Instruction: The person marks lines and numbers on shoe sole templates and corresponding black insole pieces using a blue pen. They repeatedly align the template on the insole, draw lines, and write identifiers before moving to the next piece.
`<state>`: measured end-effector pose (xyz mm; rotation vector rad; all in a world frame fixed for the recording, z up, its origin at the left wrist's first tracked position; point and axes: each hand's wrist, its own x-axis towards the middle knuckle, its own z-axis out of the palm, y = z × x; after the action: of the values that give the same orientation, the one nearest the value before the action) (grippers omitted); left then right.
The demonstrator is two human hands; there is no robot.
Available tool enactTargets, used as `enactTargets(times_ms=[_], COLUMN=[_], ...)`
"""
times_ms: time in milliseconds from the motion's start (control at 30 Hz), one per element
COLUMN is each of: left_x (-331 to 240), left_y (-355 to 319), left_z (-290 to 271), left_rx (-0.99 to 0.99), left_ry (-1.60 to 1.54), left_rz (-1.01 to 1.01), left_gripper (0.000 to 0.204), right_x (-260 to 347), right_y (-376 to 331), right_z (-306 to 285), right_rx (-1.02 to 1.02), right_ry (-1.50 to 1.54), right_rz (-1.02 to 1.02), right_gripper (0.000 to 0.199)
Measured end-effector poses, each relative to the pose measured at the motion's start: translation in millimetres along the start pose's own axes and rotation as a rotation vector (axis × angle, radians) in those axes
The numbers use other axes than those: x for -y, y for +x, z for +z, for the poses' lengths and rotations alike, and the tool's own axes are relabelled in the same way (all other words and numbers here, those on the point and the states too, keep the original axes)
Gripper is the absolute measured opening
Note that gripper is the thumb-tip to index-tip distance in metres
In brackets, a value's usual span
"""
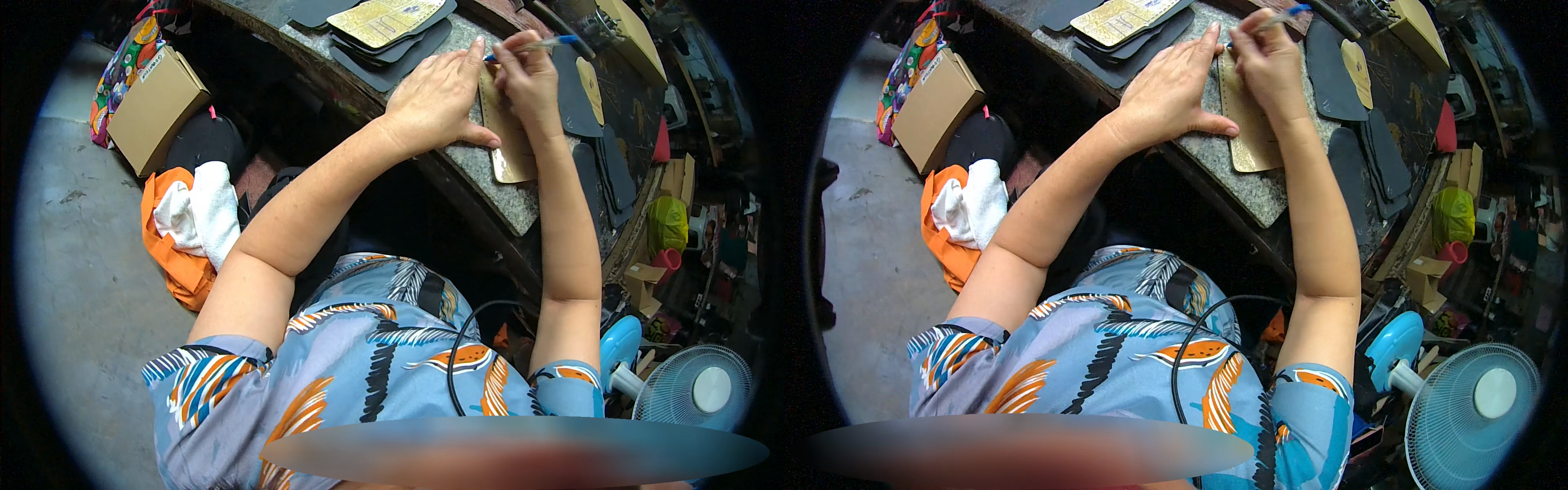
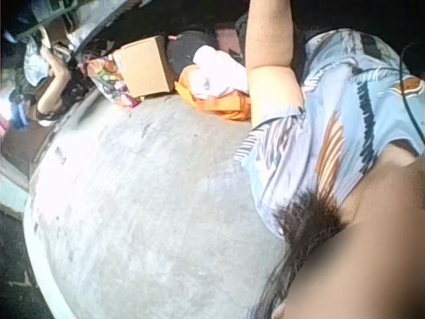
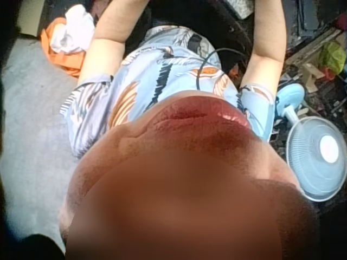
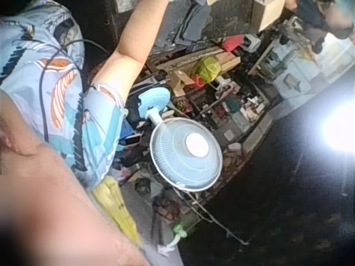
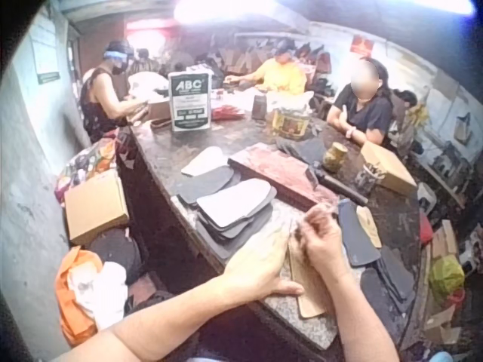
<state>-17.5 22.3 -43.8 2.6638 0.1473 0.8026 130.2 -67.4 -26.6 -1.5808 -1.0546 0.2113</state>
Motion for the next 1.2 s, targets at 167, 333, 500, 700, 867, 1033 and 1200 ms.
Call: enactTargets(times_ms=[167,333,500,700,867,1033,1200], left_x=[-1,-1,-2,-1,-4,-3,-2], left_y=[0,0,0,1,1,2,0], left_z=[-1,-2,-1,-1,-3,-5,-4], left_rx=[0.043,0.057,0.046,0.042,0.059,0.061,0.023], left_ry=[0.006,-0.004,0.017,0.010,0.029,-0.014,-0.034], left_rz=[-0.040,-0.049,-0.044,-0.041,-0.081,-0.070,-0.056], left_gripper=[0.125,0.127,0.127,0.129,0.127,0.124,0.123], right_x=[3,2,-1,4,9,13,11], right_y=[2,0,-1,-2,-8,-20,-18], right_z=[-2,0,-1,-4,9,4,-4], right_rx=[-0.114,0.115,0.000,-0.052,0.035,0.041,-0.085], right_ry=[0.333,-0.062,0.148,0.374,-0.354,-0.251,0.352], right_rz=[0.170,-0.054,0.107,0.197,-0.313,-0.121,0.165], right_gripper=[0.010,0.008,0.009,0.011,0.009,0.010,0.011])
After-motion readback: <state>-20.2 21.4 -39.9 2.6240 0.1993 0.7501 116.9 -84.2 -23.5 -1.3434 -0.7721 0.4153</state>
